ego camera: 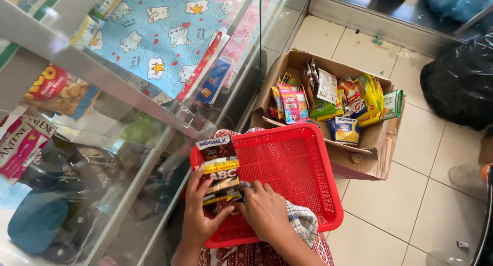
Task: Picking various grocery items from a box, wiping them with a cloth, and placing them into a red plastic basket.
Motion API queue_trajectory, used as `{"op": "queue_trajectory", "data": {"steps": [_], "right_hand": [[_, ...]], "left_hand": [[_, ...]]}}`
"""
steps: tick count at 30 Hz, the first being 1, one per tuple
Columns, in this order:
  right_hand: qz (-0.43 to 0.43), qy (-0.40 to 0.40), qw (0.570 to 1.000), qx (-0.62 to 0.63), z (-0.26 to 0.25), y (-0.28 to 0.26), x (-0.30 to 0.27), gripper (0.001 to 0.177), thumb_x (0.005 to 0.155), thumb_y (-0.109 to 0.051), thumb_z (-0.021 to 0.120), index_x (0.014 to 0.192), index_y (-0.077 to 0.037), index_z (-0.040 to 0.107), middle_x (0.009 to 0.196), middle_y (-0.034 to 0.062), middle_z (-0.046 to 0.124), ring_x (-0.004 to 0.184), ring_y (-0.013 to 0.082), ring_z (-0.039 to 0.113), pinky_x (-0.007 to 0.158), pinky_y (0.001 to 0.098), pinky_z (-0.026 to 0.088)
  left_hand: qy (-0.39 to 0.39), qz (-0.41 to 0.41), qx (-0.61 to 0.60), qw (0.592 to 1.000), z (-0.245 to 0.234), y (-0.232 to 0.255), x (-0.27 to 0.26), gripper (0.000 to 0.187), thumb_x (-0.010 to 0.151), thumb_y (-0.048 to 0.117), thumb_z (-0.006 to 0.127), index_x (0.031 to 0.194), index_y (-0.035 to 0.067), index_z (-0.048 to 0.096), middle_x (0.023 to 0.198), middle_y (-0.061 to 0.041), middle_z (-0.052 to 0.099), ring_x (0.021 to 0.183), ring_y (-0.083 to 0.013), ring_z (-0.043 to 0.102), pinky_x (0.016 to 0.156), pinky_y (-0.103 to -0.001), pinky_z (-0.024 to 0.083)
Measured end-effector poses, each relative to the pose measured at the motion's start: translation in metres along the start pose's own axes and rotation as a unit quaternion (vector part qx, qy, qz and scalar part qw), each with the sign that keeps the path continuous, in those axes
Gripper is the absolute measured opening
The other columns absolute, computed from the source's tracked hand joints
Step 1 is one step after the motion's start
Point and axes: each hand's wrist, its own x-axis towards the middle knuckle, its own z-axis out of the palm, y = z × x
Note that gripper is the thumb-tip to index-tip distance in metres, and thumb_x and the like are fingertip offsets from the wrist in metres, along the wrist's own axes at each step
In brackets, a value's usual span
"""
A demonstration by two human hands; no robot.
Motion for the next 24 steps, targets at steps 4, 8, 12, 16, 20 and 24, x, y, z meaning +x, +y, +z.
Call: {"op": "queue_trajectory", "data": {"steps": [4, 8, 12, 16, 20, 24], "right_hand": [[0.025, 0.009, 1.0, 0.012, -0.015, -0.002, 0.014, 0.045, 0.092, -0.044, 0.067, 0.121, -0.009, 0.067, 0.113, 0.0106, 0.065, 0.103, 0.03, 0.065, 0.075, 0.0446, 0.057], [0.055, 0.009, 0.998, 0.017, -0.016, 0.0, 0.025, 0.045, 0.095, -0.046, 0.063, 0.121, -0.009, 0.066, 0.115, 0.0099, 0.065, 0.107, 0.0295, 0.065, 0.078, 0.0451, 0.057], [0.046, -0.021, 0.999, 0.012, -0.03, -0.002, 0.019, 0.053, 0.089, -0.047, 0.067, 0.129, -0.012, 0.063, 0.114, 0.0097, 0.065, 0.107, 0.0282, 0.064, 0.076, 0.0442, 0.057], [0.044, -0.037, 0.998, -0.008, -0.035, 0.002, 0.012, 0.051, 0.088, -0.048, 0.068, 0.125, -0.012, 0.066, 0.115, 0.0096, 0.065, 0.109, 0.0282, 0.063, 0.077, 0.045, 0.057], [0.024, -0.036, 0.999, -0.006, -0.029, 0.005, 0.012, 0.046, 0.094, -0.042, 0.065, 0.131, -0.016, 0.066, 0.109, 0.0093, 0.067, 0.101, 0.0286, 0.065, 0.074, 0.0444, 0.058], [0.021, -0.028, 0.999, 0.002, -0.027, 0.005, 0.011, 0.041, 0.095, -0.042, 0.064, 0.125, -0.015, 0.068, 0.105, 0.0078, 0.068, 0.1, 0.0273, 0.067, 0.074, 0.0433, 0.058]], "left_hand": [[0.005, -0.006, 0.001, 1.0, 0.005, -0.005, 0.018, 0.076, 0.076, 0.016, 0.086, 0.142, 0.009, 0.048, 0.16, -0.023, 0.037, 0.149, -0.0442, 0.039, 0.121, -0.051, 0.035], [0.013, -0.023, 0.033, 0.999, 0.006, 0.002, 0.038, 0.07, 0.082, 0.01, 0.081, 0.144, 0.008, 0.049, 0.16, -0.021, 0.039, 0.149, -0.0406, 0.042, 0.121, -0.049, 0.038], [0.006, -0.035, 0.004, 0.999, 0.001, 0.007, 0.046, 0.073, 0.082, 0.01, 0.081, 0.146, 0.005, 0.046, 0.161, -0.022, 0.037, 0.147, -0.0386, 0.043, 0.119, -0.047, 0.039], [0.012, -0.073, 0.011, 0.997, -0.001, 0.017, 0.041, 0.074, 0.078, 0.015, 0.084, 0.143, 0.004, 0.05, 0.159, -0.02, 0.04, 0.141, -0.0366, 0.05, 0.113, -0.047, 0.046], [0.057, -0.243, 0.0, 0.968, 0.002, 0.017, 0.038, 0.077, 0.072, 0.026, 0.087, 0.138, 0.007, 0.053, 0.15, -0.011, 0.048, 0.121, -0.0238, 0.066, 0.089, -0.036, 0.062], [0.069, -0.197, 0.001, 0.978, 0.003, 0.021, 0.041, 0.07, 0.076, 0.023, 0.086, 0.137, 0.005, 0.055, 0.15, -0.012, 0.046, 0.126, -0.0256, 0.064, 0.09, -0.037, 0.061]]}}
